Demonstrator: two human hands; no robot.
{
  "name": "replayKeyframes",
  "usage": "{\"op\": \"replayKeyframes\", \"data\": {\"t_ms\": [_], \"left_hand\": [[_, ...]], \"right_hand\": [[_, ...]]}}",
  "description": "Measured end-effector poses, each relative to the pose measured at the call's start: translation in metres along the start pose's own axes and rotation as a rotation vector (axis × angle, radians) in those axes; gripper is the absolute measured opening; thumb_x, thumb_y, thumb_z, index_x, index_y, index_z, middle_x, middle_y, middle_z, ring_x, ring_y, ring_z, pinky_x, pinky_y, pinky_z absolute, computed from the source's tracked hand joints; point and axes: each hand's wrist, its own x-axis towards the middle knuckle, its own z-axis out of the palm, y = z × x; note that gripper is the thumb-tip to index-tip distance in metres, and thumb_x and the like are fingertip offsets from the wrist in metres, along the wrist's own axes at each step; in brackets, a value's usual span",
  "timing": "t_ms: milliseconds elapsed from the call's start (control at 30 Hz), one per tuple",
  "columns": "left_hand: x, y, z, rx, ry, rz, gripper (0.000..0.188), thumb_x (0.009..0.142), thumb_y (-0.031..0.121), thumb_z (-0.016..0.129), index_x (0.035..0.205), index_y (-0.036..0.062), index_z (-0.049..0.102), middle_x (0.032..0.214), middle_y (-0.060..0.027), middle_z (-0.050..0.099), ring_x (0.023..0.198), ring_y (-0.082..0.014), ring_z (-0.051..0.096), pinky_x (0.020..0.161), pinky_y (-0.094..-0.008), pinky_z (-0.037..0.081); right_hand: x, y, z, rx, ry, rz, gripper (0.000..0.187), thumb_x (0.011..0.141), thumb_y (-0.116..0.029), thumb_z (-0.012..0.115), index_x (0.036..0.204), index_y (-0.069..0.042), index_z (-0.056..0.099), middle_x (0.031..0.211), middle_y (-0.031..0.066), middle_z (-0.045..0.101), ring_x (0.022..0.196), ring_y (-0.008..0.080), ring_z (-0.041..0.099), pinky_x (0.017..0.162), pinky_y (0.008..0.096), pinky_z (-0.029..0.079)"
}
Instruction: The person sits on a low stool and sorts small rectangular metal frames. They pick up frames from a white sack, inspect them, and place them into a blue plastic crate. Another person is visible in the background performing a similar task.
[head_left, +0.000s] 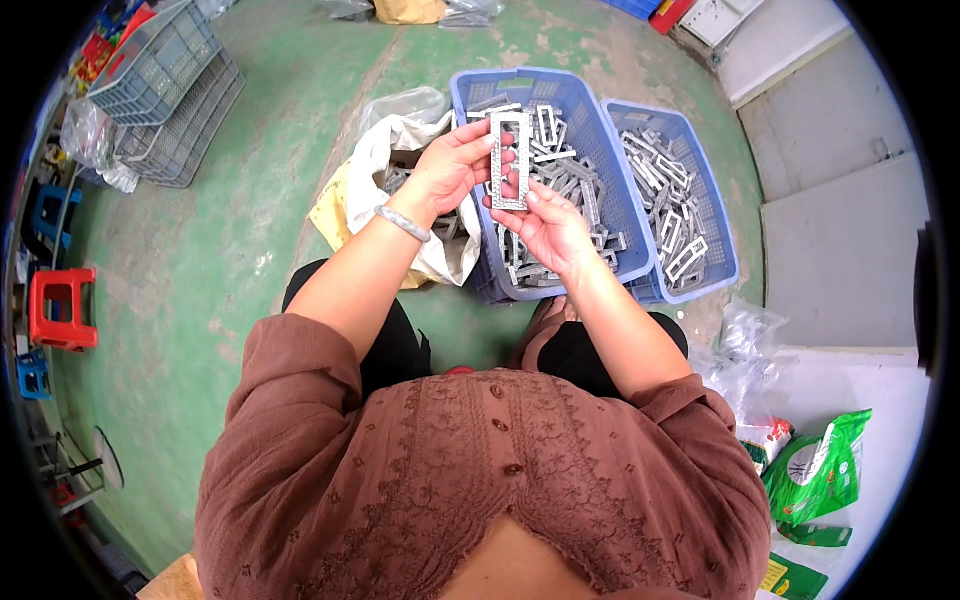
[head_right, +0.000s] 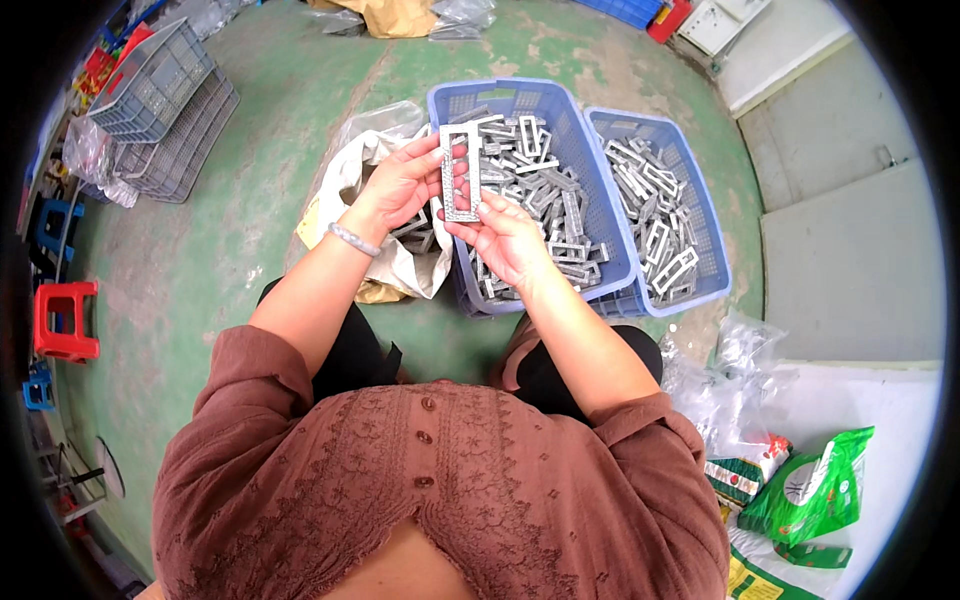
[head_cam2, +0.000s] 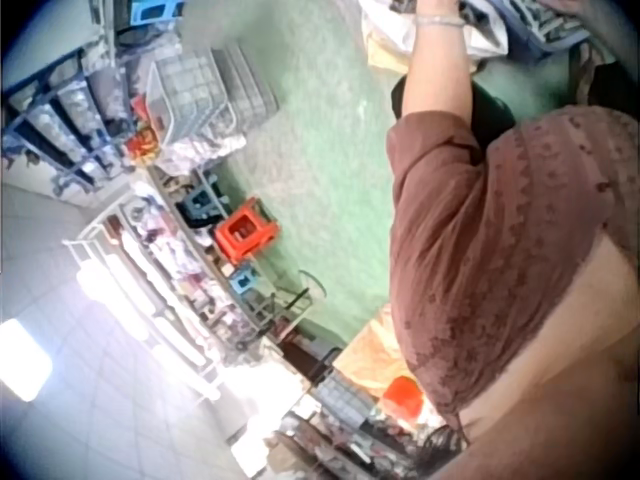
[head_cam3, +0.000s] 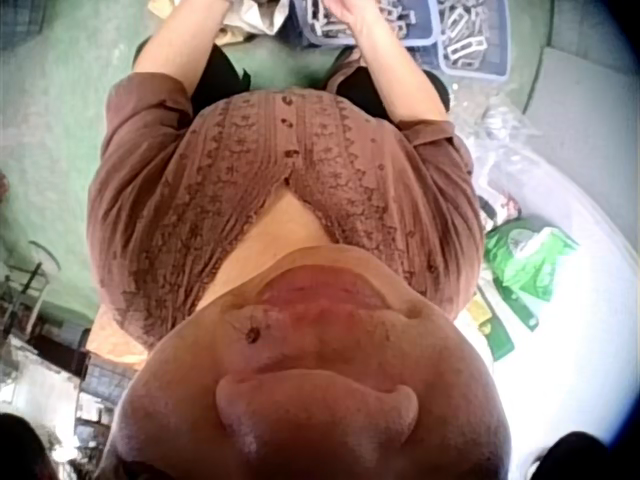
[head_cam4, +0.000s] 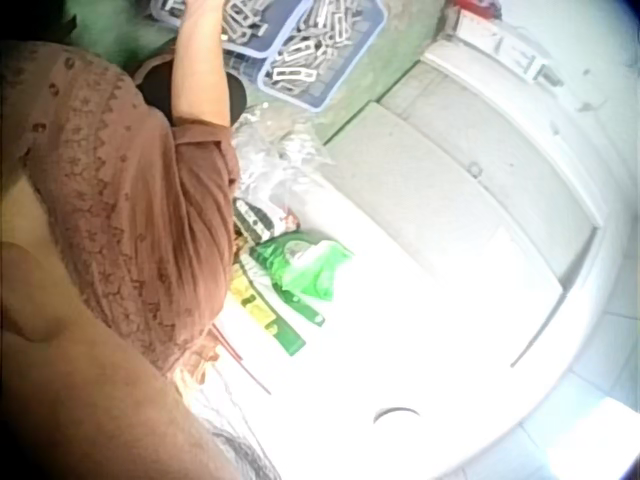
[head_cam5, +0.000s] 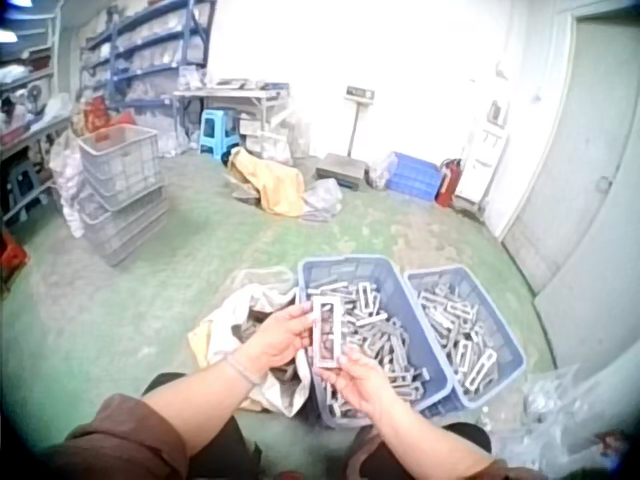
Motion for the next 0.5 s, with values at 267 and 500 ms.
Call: {"op": "replayKeyframes", "data": {"t_ms": [267, 500], "left_hand": [[-0.0007, 0.0002, 0.0035, 0.021, 0.064, 0.014, 0.028, 0.085, 0.006, 0.053, 0.112, 0.0, 0.05, 0.103, -0.0112, 0.059, 0.092, -0.0207, 0.058, 0.077, -0.034, 0.051], [0.0016, 0.0012, 0.0043, 0.002, 0.042, 0.0, 0.028, 0.085, 0.004, 0.051, 0.112, -0.0003, 0.05, 0.103, -0.0108, 0.059, 0.092, -0.0201, 0.058, 0.078, -0.0346, 0.051]], "right_hand": [[0.0021, -0.0042, 0.0051, 0.05, -0.062, 0.078, 0.04, 0.086, -0.019, 0.051, 0.117, 0.006, 0.045, 0.111, 0.0186, 0.053, 0.103, 0.0372, 0.052, 0.09, 0.0431, 0.043], [0.0026, -0.0073, 0.0059, 0.096, -0.067, 0.113, 0.045, 0.088, -0.027, 0.046, 0.119, 0.006, 0.042, 0.111, 0.0179, 0.053, 0.103, 0.0365, 0.052, 0.09, 0.0416, 0.043]]}}
